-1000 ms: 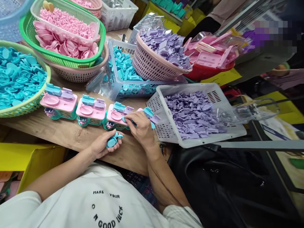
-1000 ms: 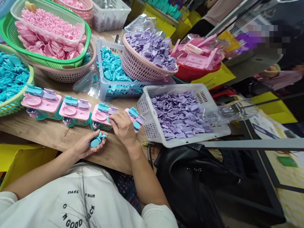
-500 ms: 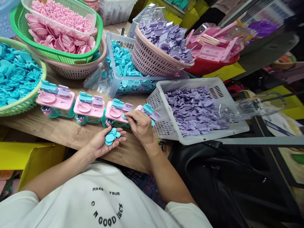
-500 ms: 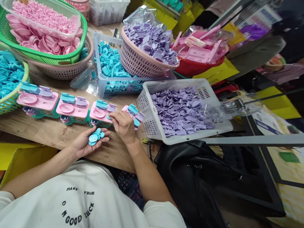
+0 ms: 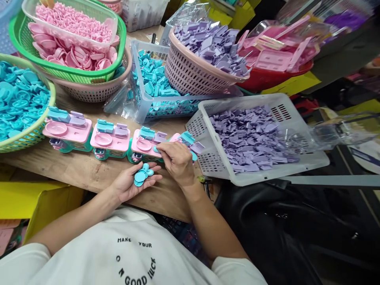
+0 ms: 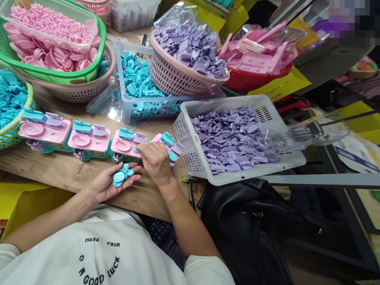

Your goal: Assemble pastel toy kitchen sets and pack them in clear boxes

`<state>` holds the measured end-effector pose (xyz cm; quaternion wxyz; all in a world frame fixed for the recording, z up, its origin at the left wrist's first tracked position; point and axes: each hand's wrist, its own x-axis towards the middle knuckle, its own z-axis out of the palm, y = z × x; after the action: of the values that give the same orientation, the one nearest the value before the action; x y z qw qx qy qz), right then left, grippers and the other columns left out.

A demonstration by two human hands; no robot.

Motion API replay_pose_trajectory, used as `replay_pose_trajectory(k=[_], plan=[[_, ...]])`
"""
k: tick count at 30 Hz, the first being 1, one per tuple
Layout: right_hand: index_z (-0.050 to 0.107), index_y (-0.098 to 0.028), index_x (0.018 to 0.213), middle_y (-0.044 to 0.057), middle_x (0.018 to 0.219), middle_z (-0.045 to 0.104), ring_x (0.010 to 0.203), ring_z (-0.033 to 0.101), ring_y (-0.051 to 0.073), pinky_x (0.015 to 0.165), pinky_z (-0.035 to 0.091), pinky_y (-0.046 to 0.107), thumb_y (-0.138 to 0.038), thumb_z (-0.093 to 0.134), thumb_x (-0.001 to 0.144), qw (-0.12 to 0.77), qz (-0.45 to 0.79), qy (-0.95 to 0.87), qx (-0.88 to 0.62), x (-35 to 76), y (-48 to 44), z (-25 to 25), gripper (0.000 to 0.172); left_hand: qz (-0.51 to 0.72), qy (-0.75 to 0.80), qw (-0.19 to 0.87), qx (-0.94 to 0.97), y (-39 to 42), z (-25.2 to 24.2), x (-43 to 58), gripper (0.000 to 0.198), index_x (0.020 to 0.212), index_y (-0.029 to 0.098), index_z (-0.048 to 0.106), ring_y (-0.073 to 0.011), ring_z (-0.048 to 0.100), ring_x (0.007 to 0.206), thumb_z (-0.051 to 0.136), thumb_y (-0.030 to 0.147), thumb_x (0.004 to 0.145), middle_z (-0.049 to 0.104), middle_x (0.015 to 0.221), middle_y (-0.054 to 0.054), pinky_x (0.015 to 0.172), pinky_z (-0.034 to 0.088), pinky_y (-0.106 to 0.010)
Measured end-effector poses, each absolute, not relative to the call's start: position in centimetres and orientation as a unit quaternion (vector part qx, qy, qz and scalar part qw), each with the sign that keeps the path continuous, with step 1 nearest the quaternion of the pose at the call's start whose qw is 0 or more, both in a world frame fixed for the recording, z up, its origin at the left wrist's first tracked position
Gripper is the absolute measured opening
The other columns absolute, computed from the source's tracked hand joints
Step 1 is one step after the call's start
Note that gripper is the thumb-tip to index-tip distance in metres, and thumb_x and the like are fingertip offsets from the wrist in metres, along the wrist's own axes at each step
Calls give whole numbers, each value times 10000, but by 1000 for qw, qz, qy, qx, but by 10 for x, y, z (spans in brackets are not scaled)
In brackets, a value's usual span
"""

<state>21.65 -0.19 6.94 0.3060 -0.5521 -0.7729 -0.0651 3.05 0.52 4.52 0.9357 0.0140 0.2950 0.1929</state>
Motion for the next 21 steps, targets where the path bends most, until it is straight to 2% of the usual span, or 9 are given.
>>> replay_pose_trajectory(k=[5,8,10,12,14,17,19,21], plan=[[690,-223,870,32,877,753,799,616,179,731,339,344,-249,497,1018,260,-80,-770,-578,215,2,73,244,195,295,935,26,7,56,36,453,1324,58,561,-220,737,978,325,338,1057,671,1264,-189,787,602,-269],[701,-233,886,22,888,751,840,599,192,759,341,352,-286,525,1010,271,-82,-751,-597,212,-2,73,222,212,300,930,29,6,61,38,478,1302,57,568,-226,731,986,317,382,1057,685,1224,-181,801,601,-284],[715,-245,979,29,963,751,925,594,215,814,364,365,-319,549,999,291,-91,-737,-604,208,-11,75,183,228,300,926,24,3,62,38,489,1273,47,581,-221,731,959,328,404,1054,706,1152,-178,802,603,-294],[698,-242,1129,61,1083,728,1014,584,237,863,386,381,-365,577,981,314,-87,-739,-589,202,-27,75,228,243,295,924,13,-1,61,39,494,1223,42,604,-202,733,867,325,412,1055,726,1031,-162,747,605,-285],[673,-229,1209,81,1129,709,1043,586,237,854,398,380,-375,602,966,308,-63,-780,-542,194,-46,72,292,247,282,927,-1,-6,60,40,490,1158,44,628,-173,712,727,327,417,1055,720,892,-130,599,576,-239],[706,-211,1126,59,1037,738,952,609,205,776,403,358,-318,613,966,281,-25,-830,-481,187,-68,66,214,249,266,931,-36,-11,60,44,459,1053,49,645,-109,614,523,347,398,1054,659,719,-65,414,446,-171],[724,-208,1058,50,982,753,891,620,188,757,422,350,-296,592,978,305,8,-820,-485,187,-75,65,177,259,277,924,-49,-14,61,47,424,1004,52,641,-85,574,476,342,347,1059,630,676,-40,415,444,-162],[727,-214,1040,45,960,755,868,642,176,773,466,337,-299,579,985,372,73,-780,-498,191,-73,67,179,263,301,916,-43,-15,64,51,380,974,61,636,-96,604,511,345,290,1056,641,696,-50,481,505,-182]])
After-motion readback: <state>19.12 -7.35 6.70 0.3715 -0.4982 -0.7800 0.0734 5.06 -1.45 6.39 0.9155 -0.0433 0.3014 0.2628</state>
